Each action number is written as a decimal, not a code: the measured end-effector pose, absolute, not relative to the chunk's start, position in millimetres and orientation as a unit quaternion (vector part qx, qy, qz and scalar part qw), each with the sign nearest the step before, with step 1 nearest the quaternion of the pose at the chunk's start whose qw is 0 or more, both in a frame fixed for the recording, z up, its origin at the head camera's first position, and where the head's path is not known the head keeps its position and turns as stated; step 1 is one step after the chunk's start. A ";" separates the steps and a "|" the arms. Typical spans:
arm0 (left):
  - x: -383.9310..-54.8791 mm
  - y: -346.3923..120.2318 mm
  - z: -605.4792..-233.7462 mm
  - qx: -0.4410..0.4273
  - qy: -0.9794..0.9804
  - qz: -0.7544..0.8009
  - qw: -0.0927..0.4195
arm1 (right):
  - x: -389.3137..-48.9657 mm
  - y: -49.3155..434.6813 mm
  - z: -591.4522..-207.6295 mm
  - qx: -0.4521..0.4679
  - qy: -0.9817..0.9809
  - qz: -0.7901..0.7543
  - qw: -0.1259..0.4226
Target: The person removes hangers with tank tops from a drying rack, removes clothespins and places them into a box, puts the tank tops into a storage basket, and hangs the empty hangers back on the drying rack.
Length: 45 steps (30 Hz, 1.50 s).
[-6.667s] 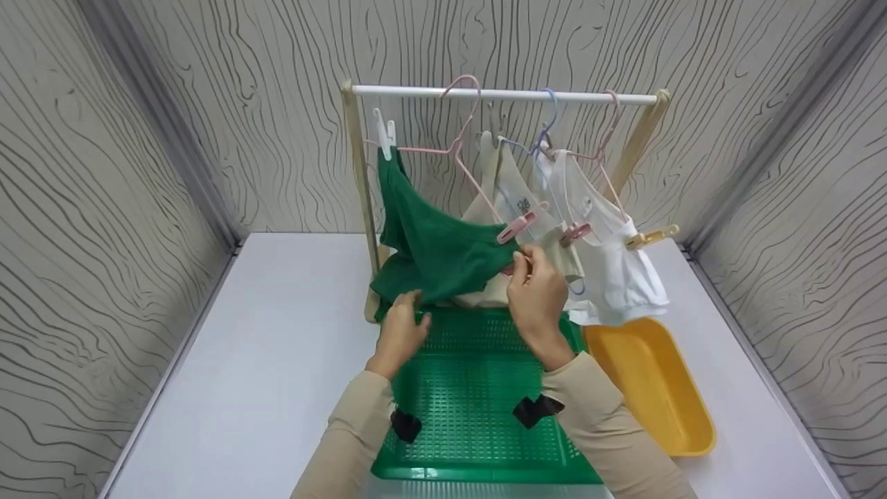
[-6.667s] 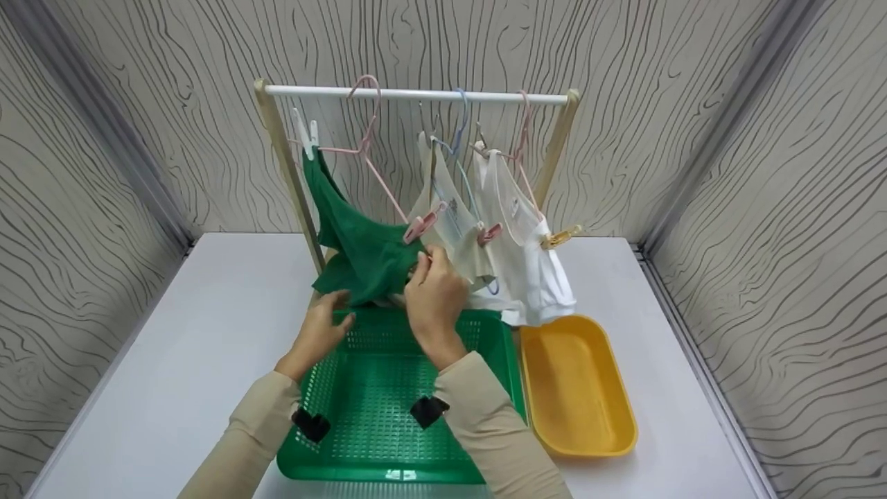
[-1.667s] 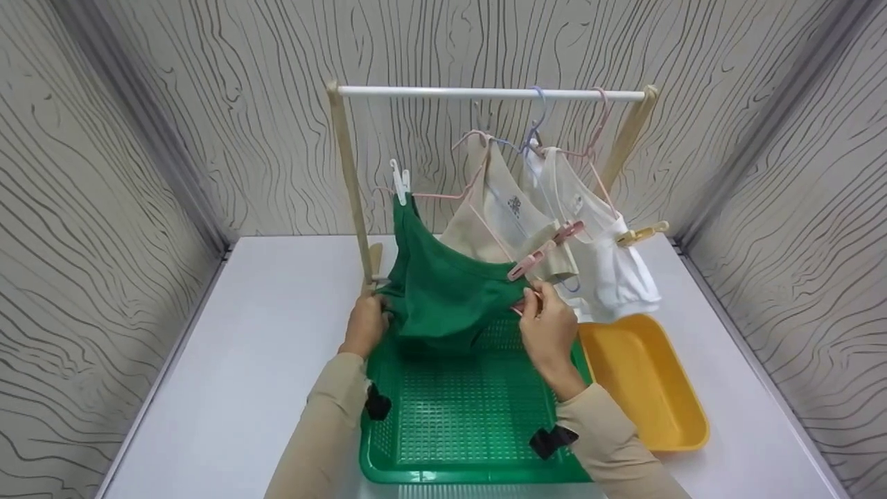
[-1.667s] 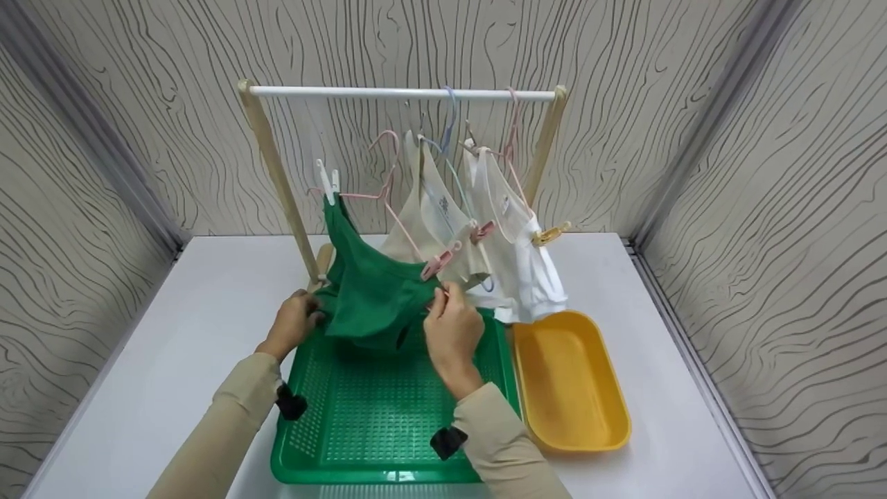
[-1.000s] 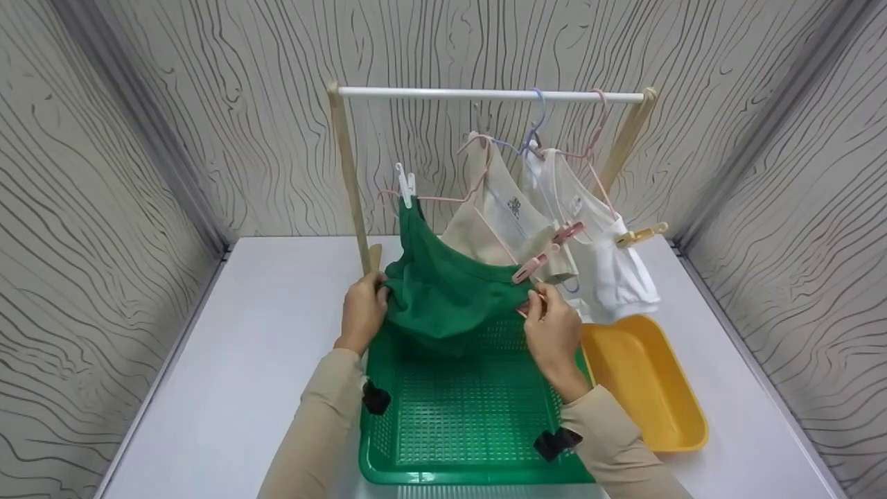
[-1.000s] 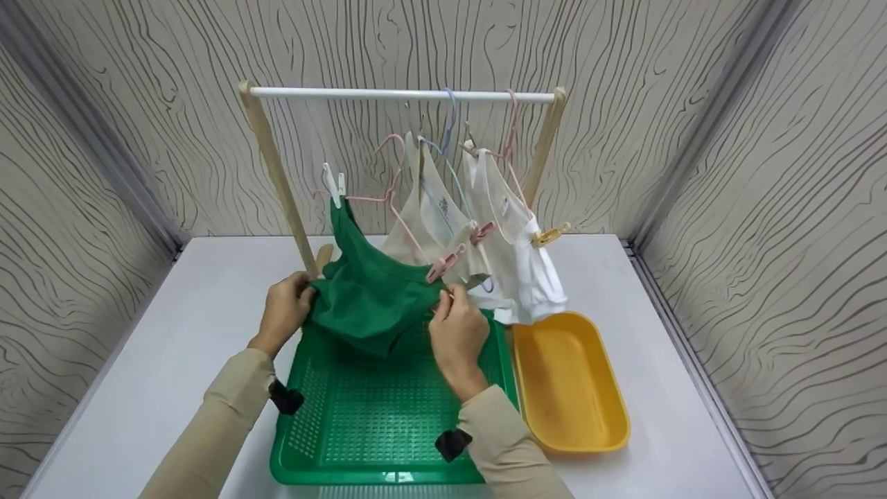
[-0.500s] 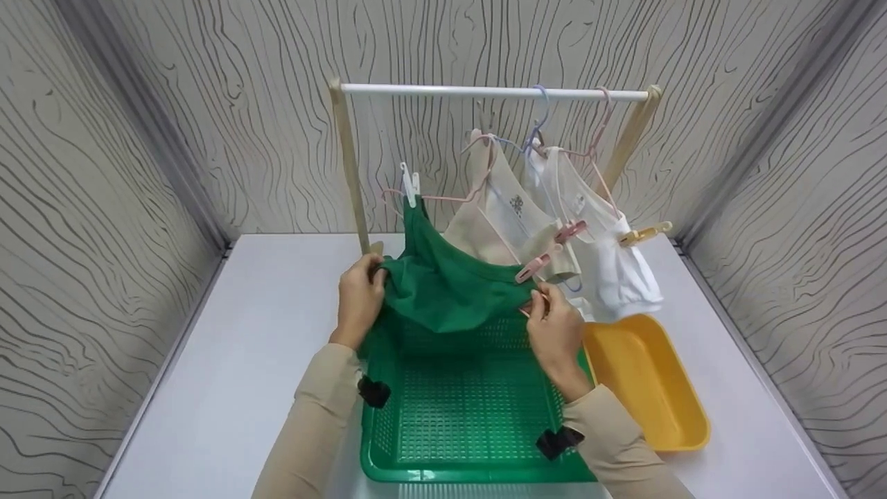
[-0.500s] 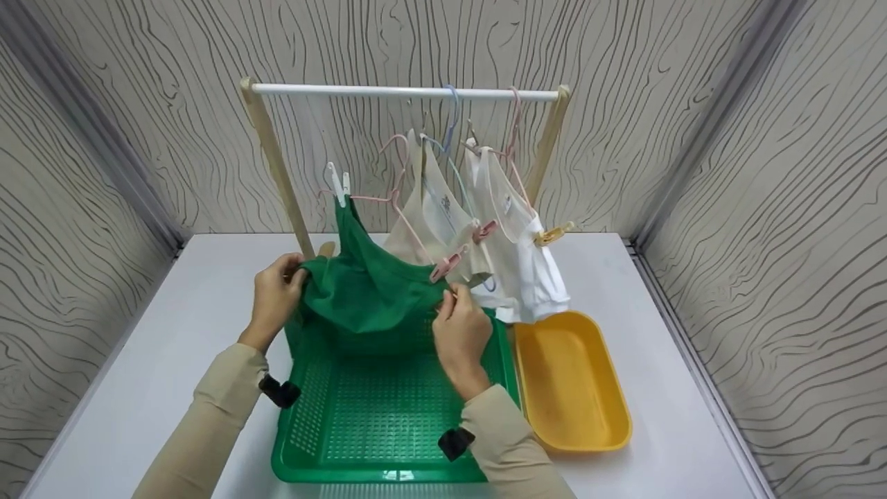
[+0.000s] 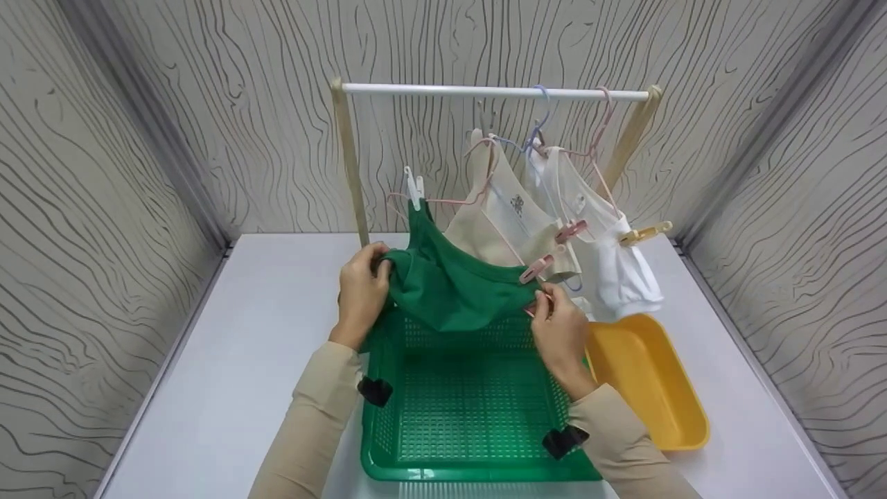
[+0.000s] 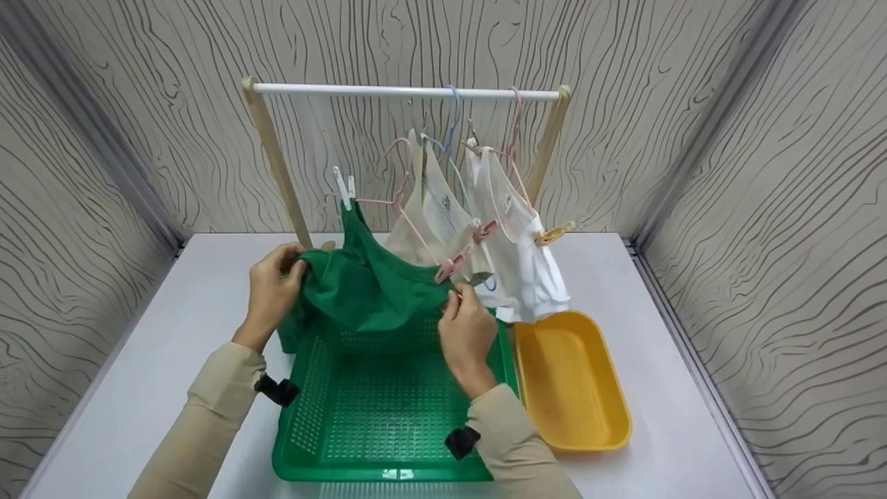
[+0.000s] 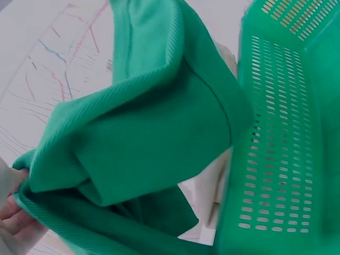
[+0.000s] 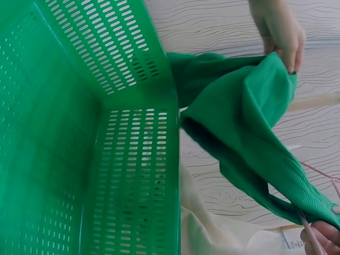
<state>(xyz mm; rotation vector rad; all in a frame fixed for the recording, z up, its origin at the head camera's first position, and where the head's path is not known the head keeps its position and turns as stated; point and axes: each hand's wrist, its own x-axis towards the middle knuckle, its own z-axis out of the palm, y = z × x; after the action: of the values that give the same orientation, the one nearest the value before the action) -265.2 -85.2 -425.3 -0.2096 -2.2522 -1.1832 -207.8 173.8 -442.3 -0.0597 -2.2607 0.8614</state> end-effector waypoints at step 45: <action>-204.6 -47.7 -376.4 -0.207 -0.823 -0.471 0.241 | -209.2 199.7 -450.2 0.036 -0.876 0.331 0.349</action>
<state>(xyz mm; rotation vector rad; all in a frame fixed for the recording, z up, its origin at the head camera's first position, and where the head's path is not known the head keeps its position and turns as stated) -204.6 -47.7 -376.4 -0.5657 -2.2508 -1.2888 -209.2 199.7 -450.2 0.0935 -2.2694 0.8571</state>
